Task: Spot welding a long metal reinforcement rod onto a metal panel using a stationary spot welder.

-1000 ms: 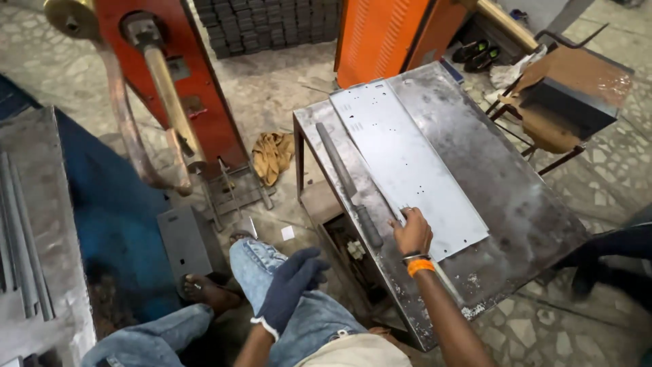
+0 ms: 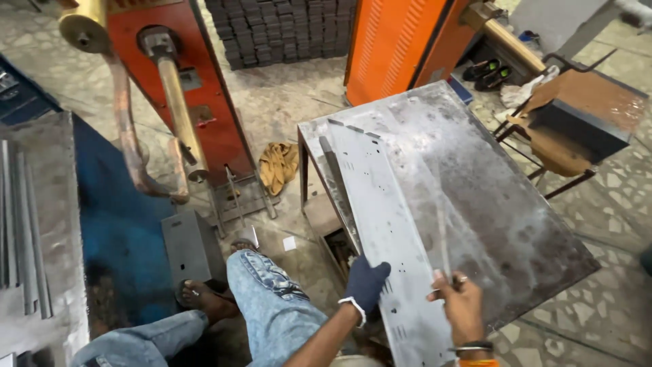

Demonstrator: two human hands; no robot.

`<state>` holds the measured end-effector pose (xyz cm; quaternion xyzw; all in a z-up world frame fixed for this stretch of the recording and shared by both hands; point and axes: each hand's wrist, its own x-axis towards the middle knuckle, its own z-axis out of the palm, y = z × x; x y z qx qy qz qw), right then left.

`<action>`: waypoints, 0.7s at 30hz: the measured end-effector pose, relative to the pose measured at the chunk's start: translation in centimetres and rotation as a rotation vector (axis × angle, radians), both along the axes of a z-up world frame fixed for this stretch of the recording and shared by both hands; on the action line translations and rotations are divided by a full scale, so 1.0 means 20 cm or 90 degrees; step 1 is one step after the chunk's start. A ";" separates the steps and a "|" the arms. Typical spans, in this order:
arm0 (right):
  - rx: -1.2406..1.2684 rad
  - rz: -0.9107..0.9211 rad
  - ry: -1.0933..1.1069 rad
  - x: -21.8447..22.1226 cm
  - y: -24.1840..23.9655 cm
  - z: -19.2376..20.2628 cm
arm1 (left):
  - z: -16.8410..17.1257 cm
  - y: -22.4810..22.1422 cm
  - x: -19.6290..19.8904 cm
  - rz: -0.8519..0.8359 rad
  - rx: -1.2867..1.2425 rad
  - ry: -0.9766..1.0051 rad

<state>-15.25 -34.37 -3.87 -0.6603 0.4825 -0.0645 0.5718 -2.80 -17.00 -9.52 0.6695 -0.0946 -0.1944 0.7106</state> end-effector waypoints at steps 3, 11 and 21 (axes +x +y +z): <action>-0.196 0.069 -0.163 -0.05 -0.20 -0.14 | 0.12 0.19 0.16 -0.041 -0.052 0.028; 0.032 0.162 -0.143 0.29 0.19 0.36 | 0.85 0.91 0.35 0.039 -0.235 0.152; 0.146 0.455 -0.369 0.77 0.74 0.51 | 1.00 1.52 0.14 0.363 -0.231 -0.023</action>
